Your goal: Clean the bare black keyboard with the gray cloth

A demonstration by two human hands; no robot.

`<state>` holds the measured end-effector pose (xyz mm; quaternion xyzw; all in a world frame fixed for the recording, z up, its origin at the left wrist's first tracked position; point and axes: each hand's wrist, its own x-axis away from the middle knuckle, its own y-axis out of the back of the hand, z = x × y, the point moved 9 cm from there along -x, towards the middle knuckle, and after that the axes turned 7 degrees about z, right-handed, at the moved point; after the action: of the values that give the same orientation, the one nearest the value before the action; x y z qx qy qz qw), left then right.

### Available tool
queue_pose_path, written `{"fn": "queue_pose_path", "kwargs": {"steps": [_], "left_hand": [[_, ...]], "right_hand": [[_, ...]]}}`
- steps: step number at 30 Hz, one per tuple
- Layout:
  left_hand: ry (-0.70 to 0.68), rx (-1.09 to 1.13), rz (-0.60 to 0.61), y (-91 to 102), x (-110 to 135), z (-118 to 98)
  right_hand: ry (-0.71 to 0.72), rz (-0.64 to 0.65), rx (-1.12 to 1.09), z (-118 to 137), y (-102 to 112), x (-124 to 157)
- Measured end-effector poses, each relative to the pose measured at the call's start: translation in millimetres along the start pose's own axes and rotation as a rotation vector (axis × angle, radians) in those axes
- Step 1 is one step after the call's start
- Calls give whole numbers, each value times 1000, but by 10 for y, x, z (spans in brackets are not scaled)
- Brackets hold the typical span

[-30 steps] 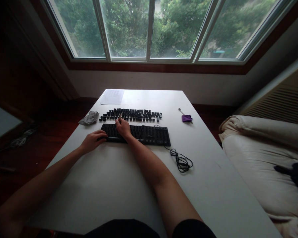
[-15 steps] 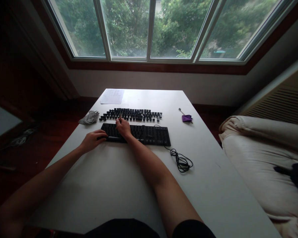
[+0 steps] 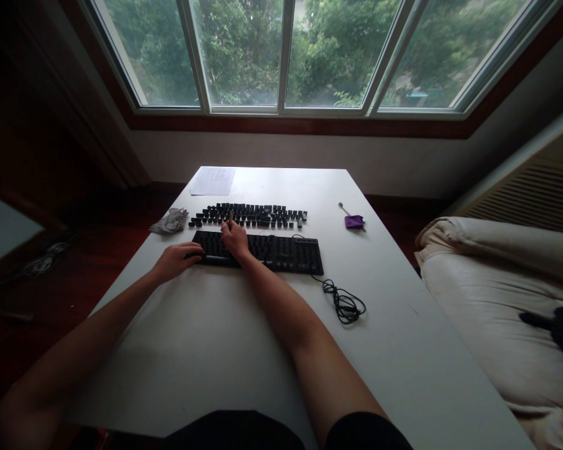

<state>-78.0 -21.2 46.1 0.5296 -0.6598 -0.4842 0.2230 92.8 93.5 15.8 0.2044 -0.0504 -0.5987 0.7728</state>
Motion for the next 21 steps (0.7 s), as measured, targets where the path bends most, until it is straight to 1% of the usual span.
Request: {"fn": "queue_pose_path", "kwargs": {"steps": [4,6,9,12,17,21], "left_hand": [[14,22,-10,-9,-45,9],[42,32,-43,13,-76,47],[68,21,-51,12,-163,110],[80,-4,-67,16,-294,190],[107,-121,-204,117,-568,363],[144,-204,-245,119,-812,496]], "right_hand": [[-6,2,1,16,6,7],[-7,5,-3,27,10,12],[2,10,-11,39,11,14],[12,5,-13,34,8,8],[22,14,-1,29,-8,-2],[12,27,6,32,-6,-3]]}}
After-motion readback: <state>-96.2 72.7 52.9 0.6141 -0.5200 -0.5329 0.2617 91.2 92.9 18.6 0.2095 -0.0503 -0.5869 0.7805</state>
